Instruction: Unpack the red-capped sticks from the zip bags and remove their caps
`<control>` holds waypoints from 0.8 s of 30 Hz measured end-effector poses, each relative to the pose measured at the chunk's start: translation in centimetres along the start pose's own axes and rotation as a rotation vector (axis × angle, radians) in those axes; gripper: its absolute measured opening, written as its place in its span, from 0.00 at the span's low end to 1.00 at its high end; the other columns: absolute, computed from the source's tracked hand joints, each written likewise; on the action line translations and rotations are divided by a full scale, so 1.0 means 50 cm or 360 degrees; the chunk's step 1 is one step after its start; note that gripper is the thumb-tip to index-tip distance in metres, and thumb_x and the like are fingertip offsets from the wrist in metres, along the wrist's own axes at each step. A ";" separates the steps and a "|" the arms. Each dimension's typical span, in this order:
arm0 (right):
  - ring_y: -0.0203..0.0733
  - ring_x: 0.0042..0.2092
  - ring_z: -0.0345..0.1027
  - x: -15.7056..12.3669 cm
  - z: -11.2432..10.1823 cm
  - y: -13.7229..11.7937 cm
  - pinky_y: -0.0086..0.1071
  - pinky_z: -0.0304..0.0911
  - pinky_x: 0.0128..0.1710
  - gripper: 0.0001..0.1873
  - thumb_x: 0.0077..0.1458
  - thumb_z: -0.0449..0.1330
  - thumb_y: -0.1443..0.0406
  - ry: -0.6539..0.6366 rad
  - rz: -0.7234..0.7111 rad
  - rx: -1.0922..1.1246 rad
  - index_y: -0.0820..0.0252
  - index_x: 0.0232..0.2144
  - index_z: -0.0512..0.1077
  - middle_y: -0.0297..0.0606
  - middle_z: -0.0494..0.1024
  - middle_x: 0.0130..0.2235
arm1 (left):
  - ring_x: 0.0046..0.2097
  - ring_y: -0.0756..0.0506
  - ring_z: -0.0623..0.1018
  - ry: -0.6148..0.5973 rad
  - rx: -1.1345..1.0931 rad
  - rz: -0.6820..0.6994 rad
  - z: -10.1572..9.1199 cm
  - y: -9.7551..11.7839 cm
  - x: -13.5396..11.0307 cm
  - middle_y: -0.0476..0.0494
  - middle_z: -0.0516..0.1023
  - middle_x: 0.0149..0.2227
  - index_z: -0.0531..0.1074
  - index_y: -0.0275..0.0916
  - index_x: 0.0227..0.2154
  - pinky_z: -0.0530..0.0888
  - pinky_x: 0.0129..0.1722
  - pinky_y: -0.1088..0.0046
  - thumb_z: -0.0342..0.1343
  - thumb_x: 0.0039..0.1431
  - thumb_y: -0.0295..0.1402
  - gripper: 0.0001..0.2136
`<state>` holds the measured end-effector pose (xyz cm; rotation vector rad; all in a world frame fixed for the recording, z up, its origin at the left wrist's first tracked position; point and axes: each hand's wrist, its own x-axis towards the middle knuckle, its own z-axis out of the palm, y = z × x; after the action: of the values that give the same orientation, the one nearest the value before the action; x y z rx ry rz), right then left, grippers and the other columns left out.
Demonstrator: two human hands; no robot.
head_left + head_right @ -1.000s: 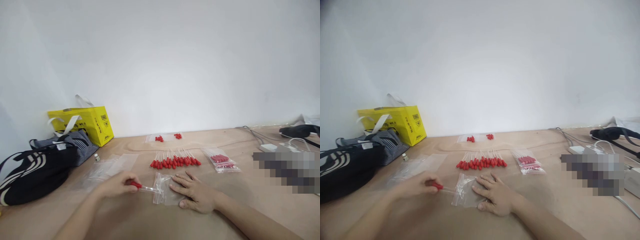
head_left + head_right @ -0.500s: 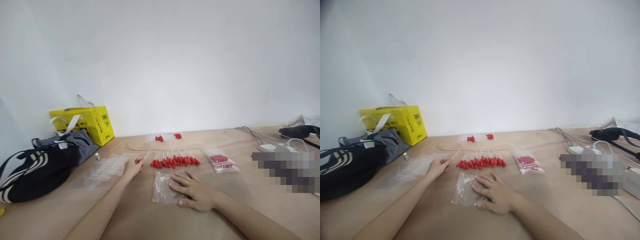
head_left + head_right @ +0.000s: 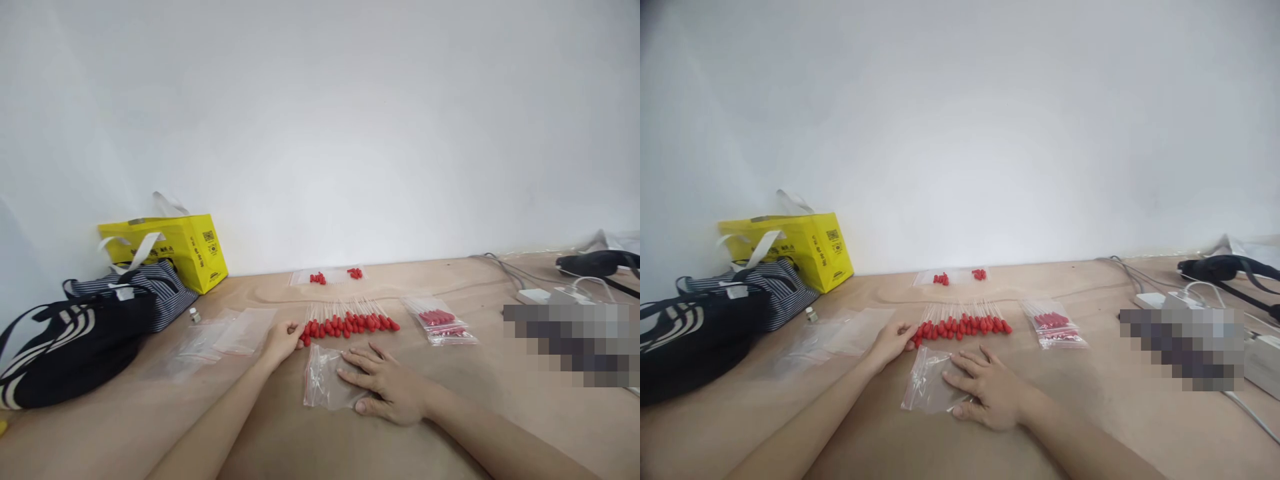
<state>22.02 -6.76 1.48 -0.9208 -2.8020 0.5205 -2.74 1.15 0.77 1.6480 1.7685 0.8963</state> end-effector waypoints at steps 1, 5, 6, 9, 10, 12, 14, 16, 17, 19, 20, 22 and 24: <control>0.48 0.60 0.36 0.000 -0.001 -0.001 0.56 0.32 0.54 0.32 0.53 0.41 0.46 -0.0005 0.0005 -0.0004 0.48 0.57 0.45 0.42 0.43 0.60 | 0.23 0.49 0.75 0.0004 0.0005 0.0010 0.001 -0.001 0.000 0.48 0.76 0.21 0.70 0.36 0.24 0.68 0.25 0.78 0.48 0.49 0.40 0.12; 0.48 0.60 0.36 0.000 -0.003 -0.003 0.56 0.31 0.54 0.32 0.53 0.41 0.46 -0.0015 0.0011 -0.0015 0.48 0.57 0.45 0.43 0.43 0.60 | 0.21 0.49 0.74 0.0087 0.0051 0.0034 -0.007 -0.013 -0.004 0.50 0.73 0.18 0.69 0.36 0.26 0.67 0.25 0.76 0.46 0.50 0.42 0.14; 0.48 0.60 0.36 -0.001 -0.002 -0.003 0.56 0.31 0.54 0.32 0.53 0.41 0.46 -0.0014 0.0007 -0.0015 0.48 0.57 0.44 0.43 0.43 0.60 | 0.20 0.49 0.73 0.0114 0.0063 0.0040 -0.011 -0.016 -0.008 0.51 0.72 0.17 0.69 0.36 0.27 0.67 0.25 0.76 0.45 0.50 0.42 0.14; 0.48 0.60 0.37 -0.001 0.000 -0.001 0.56 0.31 0.54 0.32 0.53 0.41 0.46 0.0001 0.0003 -0.0009 0.48 0.57 0.45 0.43 0.43 0.60 | 0.19 0.49 0.71 0.0205 0.0107 0.0071 -0.019 -0.020 -0.031 0.53 0.69 0.16 0.68 0.37 0.27 0.65 0.24 0.76 0.44 0.51 0.43 0.15; 0.48 0.60 0.37 -0.001 0.001 -0.001 0.56 0.31 0.54 0.32 0.53 0.42 0.46 0.0010 0.0002 -0.0004 0.48 0.57 0.45 0.42 0.43 0.60 | 0.20 0.49 0.70 0.0238 0.0123 0.0081 -0.020 -0.020 -0.042 0.53 0.68 0.16 0.67 0.38 0.26 0.64 0.24 0.76 0.44 0.51 0.43 0.14; 0.48 0.60 0.37 -0.001 0.002 0.001 0.55 0.31 0.54 0.31 0.53 0.42 0.46 0.0030 -0.0003 0.0011 0.48 0.57 0.45 0.42 0.43 0.60 | 0.21 0.49 0.69 0.0290 0.0175 0.0149 -0.021 -0.015 -0.067 0.54 0.64 0.15 0.64 0.39 0.22 0.62 0.24 0.76 0.44 0.51 0.45 0.15; 0.48 0.60 0.38 -0.001 0.003 0.002 0.56 0.31 0.54 0.31 0.52 0.43 0.46 0.0037 -0.0018 0.0021 0.47 0.57 0.46 0.41 0.44 0.60 | 0.22 0.49 0.67 0.0274 0.0233 0.0260 -0.018 -0.008 -0.093 0.55 0.60 0.16 0.61 0.40 0.18 0.61 0.24 0.76 0.44 0.50 0.47 0.16; 0.49 0.60 0.38 -0.002 0.002 0.002 0.56 0.30 0.54 0.32 0.52 0.43 0.47 0.0034 -0.0039 0.0025 0.47 0.57 0.45 0.41 0.44 0.60 | 0.23 0.50 0.65 0.0195 0.0260 0.0331 -0.012 0.001 -0.119 0.55 0.58 0.16 0.60 0.40 0.18 0.60 0.24 0.76 0.45 0.49 0.49 0.17; 0.49 0.60 0.38 -0.002 0.001 0.001 0.56 0.30 0.54 0.32 0.52 0.43 0.47 0.0031 -0.0050 0.0027 0.48 0.57 0.45 0.42 0.44 0.60 | 0.22 0.50 0.65 0.0126 0.0266 0.0329 -0.008 0.005 -0.130 0.55 0.59 0.16 0.61 0.40 0.19 0.60 0.24 0.77 0.45 0.48 0.50 0.17; 0.49 0.60 0.38 -0.003 0.000 0.000 0.57 0.29 0.54 0.32 0.52 0.43 0.47 0.0022 -0.0065 0.0026 0.48 0.57 0.45 0.43 0.44 0.60 | 0.22 0.50 0.65 -0.0059 0.0289 0.0290 0.000 0.014 -0.148 0.55 0.61 0.17 0.63 0.40 0.19 0.59 0.23 0.77 0.48 0.45 0.50 0.17; 0.49 0.60 0.38 -0.003 -0.001 -0.001 0.57 0.29 0.54 0.32 0.52 0.43 0.47 0.0015 -0.0069 0.0023 0.48 0.57 0.45 0.44 0.44 0.60 | 0.22 0.50 0.64 -0.0161 0.0312 0.0288 0.003 0.017 -0.153 0.55 0.62 0.17 0.63 0.39 0.19 0.58 0.22 0.77 0.49 0.44 0.49 0.16; 0.49 0.60 0.39 -0.003 -0.003 -0.003 0.58 0.30 0.53 0.32 0.53 0.43 0.47 -0.0007 -0.0070 0.0014 0.48 0.57 0.45 0.44 0.43 0.60 | 0.22 0.51 0.64 -0.0305 0.0315 0.0311 0.000 0.022 -0.156 0.54 0.63 0.16 0.64 0.39 0.17 0.57 0.21 0.78 0.50 0.44 0.46 0.14; 0.49 0.60 0.38 -0.003 -0.004 -0.005 0.57 0.31 0.53 0.33 0.53 0.43 0.47 -0.0003 -0.0056 0.0007 0.49 0.57 0.43 0.44 0.43 0.60 | 0.22 0.51 0.64 -0.0261 0.0238 0.0331 -0.019 0.023 -0.146 0.53 0.64 0.17 0.63 0.39 0.16 0.58 0.22 0.78 0.48 0.44 0.45 0.14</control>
<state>22.07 -6.97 1.76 -0.8693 -2.8122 0.5228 -2.07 -6.15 1.94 1.9707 1.6078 0.7076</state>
